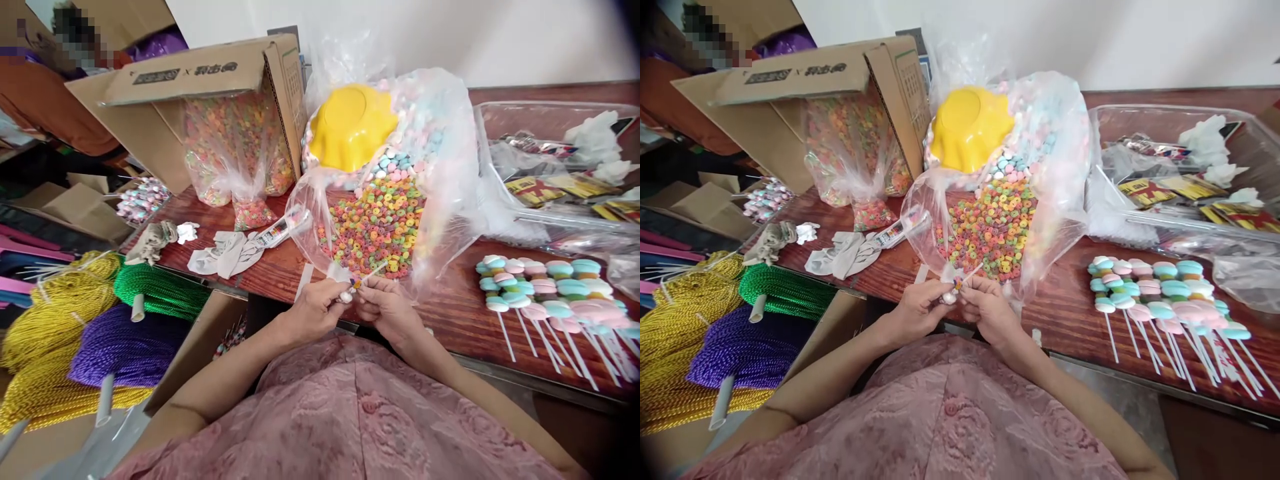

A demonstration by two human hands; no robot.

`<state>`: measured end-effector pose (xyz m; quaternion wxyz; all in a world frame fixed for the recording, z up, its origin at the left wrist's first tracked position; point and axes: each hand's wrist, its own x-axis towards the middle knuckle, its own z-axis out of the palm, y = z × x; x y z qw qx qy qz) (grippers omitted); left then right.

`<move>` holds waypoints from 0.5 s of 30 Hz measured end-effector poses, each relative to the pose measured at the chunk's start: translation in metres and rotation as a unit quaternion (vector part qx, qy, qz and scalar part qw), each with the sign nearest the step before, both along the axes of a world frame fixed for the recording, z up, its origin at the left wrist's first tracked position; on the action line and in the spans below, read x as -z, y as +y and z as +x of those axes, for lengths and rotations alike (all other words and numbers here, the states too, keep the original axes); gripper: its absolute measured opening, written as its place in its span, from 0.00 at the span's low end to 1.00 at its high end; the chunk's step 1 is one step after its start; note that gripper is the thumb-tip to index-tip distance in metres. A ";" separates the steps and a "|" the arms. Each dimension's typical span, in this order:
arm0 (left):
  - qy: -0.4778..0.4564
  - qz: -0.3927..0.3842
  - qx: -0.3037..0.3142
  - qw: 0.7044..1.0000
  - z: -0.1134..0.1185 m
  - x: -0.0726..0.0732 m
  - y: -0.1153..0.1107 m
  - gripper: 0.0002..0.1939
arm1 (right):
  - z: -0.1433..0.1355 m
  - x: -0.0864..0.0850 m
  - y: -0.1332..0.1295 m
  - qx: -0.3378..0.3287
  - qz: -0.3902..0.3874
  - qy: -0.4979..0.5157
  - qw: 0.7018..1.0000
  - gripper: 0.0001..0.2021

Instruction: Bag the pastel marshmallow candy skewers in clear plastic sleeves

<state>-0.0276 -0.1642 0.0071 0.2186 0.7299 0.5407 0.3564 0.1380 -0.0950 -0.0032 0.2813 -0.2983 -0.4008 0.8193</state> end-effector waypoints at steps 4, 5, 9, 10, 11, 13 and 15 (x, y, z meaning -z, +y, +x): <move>0.114 0.046 0.008 0.992 -0.007 0.002 -0.012 0.14 | -0.004 0.004 -0.008 -0.104 -0.134 0.058 0.984 0.12; 0.119 0.035 0.009 0.992 -0.010 -0.001 -0.015 0.14 | -0.008 0.005 -0.012 -0.118 -0.148 0.061 0.980 0.11; 0.110 -0.138 0.026 0.984 -0.052 -0.026 -0.037 0.13 | -0.016 0.010 -0.026 -0.119 -0.154 0.018 0.981 0.12; 0.122 -0.208 0.026 0.970 -0.070 -0.032 -0.046 0.13 | -0.013 0.011 -0.028 -0.117 -0.136 0.001 0.984 0.13; 0.148 -0.277 0.011 0.950 -0.090 -0.037 -0.057 0.12 | -0.007 0.012 -0.028 -0.113 -0.104 -0.017 0.988 0.13; 0.206 -0.406 -0.050 0.889 -0.129 -0.041 -0.082 0.09 | 0.014 0.014 -0.024 -0.108 -0.007 -0.056 0.993 0.15; 0.288 -0.508 -0.116 0.803 -0.156 -0.038 -0.105 0.08 | 0.043 0.015 -0.014 -0.095 0.118 -0.110 0.982 0.15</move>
